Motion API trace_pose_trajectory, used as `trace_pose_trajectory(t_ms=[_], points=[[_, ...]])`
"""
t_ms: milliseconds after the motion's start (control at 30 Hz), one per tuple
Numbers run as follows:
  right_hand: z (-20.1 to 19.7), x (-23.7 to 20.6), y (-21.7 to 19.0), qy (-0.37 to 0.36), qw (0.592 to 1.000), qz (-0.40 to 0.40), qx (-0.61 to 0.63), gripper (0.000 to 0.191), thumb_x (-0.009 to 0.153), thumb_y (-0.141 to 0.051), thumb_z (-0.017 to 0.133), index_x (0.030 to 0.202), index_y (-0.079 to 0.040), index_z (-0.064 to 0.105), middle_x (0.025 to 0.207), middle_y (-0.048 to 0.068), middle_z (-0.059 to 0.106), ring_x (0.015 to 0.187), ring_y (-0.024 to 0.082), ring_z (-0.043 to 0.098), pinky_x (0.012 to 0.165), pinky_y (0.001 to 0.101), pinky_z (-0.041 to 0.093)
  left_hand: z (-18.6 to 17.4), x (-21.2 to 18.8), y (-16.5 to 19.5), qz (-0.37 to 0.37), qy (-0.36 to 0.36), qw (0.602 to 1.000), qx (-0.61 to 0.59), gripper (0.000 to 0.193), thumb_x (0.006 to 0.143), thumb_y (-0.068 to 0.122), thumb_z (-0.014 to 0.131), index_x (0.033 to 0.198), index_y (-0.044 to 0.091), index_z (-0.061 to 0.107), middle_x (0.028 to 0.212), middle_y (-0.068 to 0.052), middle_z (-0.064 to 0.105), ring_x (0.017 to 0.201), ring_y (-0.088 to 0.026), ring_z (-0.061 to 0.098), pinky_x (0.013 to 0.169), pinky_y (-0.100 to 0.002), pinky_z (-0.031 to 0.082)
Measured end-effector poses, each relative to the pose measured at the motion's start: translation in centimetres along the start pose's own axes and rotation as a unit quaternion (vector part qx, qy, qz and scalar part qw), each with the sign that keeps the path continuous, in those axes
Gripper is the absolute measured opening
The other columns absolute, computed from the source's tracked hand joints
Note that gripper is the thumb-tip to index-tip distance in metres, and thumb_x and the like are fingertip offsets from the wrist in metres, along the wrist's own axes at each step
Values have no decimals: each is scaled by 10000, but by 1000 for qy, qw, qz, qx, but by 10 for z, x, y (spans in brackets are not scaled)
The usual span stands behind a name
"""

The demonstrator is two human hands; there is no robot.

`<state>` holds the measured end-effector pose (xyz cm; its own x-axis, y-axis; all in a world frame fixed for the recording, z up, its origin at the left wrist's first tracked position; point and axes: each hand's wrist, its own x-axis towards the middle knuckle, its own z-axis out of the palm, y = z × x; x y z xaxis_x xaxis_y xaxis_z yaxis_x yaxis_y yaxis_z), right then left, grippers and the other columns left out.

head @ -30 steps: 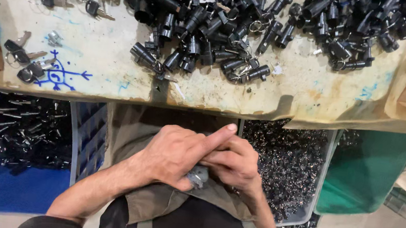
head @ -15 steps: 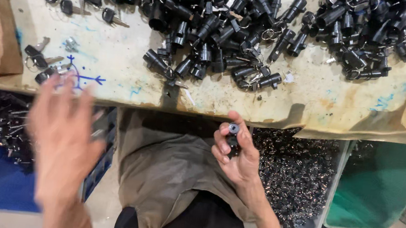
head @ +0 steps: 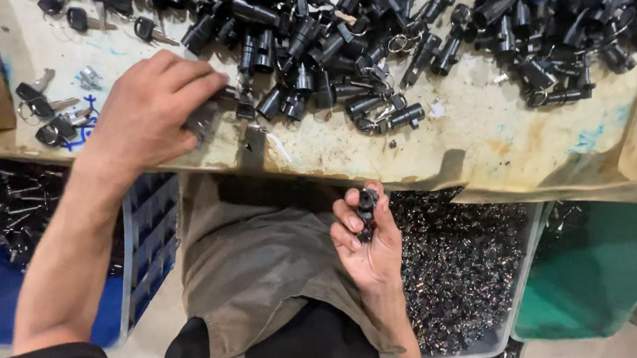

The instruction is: The person repeatedly picks small black metal parts from a pile on a workbench, wipes each with a grey cloth, and places them into a clear bin below. The cycle of pick, wipe, and place continues throughout the clip.

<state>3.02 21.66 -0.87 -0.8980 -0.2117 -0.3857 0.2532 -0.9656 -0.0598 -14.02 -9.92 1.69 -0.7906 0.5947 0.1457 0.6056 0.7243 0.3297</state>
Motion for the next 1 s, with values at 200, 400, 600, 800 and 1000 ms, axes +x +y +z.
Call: trace_pose_trajectory(t_ms=[200, 400, 600, 800, 1000], points=[[4, 6, -6, -11, 998, 48, -43, 184, 1078, -186, 640, 1222, -98, 566, 1166, 138, 660, 891, 154, 541, 594, 224, 448, 2, -13, 30, -122, 199, 926, -297, 372, 923, 154, 834, 1267, 61, 727, 1119, -107, 592, 979, -222, 603, 822, -327, 537], [19, 5, -2, -51, 972, -64, -220, 226, 1057, -165, 674, 1223, -73, 552, 1141, 223, 714, 745, 153, 619, 556, 221, 482, 12, -18, 111, -121, 243, 637, -722, 327, 894, 322, 822, 1044, 154, 585, 906, -22, 672, 792, -164, 638, 826, -321, 543], [42, -6, -8, -104, 621, -395, -669, 139, 1059, -154, 669, 1137, -76, 584, 1148, 196, 749, 784, 214, 680, 683, 320, 549, 29, -11, 168, -43, 108, 865, -487, 391, 841, 73, 747, 1185, 87, 561, 945, -124, 695, 837, -284, 698, 753, -343, 553], [73, 6, -16, -207, 539, -316, -753, 221, 854, 18, 812, 1029, -74, 714, 1098, 146, 782, 792, 211, 727, 666, 325, 565, 23, -1, 163, -33, 40, 893, -447, 839, 669, 113, 691, 1470, 35, 453, 837, -145, 695, 776, -377, 701, 688, -419, 545], [77, 14, -40, -284, 547, -210, -759, 269, 832, 27, 823, 1063, -81, 736, 1087, 109, 714, 1027, 293, 726, 886, 374, 602, 16, 12, 150, 36, -109, 914, -390, 1190, 436, 171, 740, 1533, 13, 309, 808, -193, 707, 734, -427, 684, 619, -469, 531]])
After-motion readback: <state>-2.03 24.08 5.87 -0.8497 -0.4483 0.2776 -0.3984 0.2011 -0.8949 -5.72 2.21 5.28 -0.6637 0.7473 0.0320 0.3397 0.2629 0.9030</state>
